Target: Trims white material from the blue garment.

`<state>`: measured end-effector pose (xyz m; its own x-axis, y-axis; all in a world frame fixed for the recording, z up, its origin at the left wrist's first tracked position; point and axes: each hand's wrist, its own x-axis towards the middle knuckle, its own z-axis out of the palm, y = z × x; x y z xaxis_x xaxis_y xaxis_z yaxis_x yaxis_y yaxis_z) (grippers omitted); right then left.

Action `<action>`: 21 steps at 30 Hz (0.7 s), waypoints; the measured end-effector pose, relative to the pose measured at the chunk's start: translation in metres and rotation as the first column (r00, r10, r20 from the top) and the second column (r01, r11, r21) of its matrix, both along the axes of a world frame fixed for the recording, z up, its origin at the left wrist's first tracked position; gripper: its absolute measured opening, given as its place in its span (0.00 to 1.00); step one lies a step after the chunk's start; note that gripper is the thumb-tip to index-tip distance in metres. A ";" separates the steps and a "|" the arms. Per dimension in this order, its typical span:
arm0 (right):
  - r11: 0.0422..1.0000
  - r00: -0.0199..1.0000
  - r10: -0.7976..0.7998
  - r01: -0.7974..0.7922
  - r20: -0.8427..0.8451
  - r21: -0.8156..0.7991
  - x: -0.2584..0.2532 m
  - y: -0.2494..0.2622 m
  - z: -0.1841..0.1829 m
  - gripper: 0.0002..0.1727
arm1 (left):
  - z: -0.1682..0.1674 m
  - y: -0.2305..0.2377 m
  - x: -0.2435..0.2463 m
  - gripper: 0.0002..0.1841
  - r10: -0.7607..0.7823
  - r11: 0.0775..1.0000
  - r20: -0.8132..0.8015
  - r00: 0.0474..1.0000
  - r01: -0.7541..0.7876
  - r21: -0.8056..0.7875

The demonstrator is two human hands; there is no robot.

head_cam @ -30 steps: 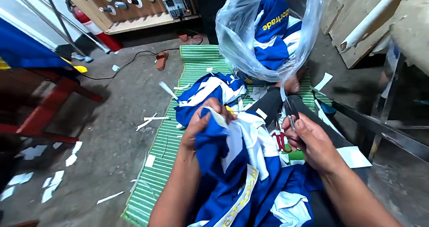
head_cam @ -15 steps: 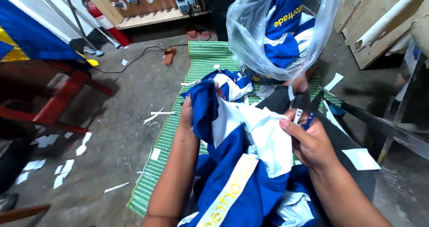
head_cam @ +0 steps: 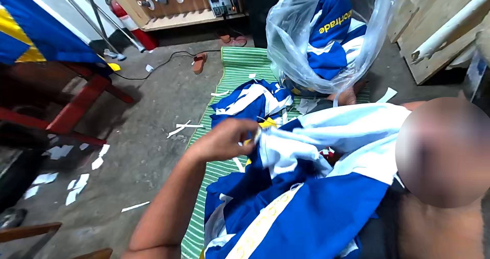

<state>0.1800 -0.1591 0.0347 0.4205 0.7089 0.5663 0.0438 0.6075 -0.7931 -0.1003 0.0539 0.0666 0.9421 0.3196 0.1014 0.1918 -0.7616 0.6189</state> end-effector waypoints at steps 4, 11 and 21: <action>0.997 0.996 0.076 -0.076 0.042 -0.009 0.028 -0.046 -0.039 0.04 | 0.026 -0.032 -0.018 0.04 0.083 0.846 0.526 0.847 -0.339 0.412; 0.879 0.967 -0.250 0.205 -0.049 -0.430 0.018 -0.074 -0.099 0.19 | -0.130 -0.125 -0.048 0.14 -0.091 0.996 -0.040 0.995 0.092 0.016; 0.772 0.875 -0.074 0.354 0.479 -0.527 -0.010 0.057 -0.101 0.24 | -0.106 -0.089 -0.038 0.12 0.257 0.966 0.258 0.932 -0.237 -0.106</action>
<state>0.1698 -0.1022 -0.0665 0.4313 0.8738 0.2248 0.5159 -0.0344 -0.8559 -0.1387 -0.0347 -0.0391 0.7740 0.5543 0.3060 0.1882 -0.6628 0.7247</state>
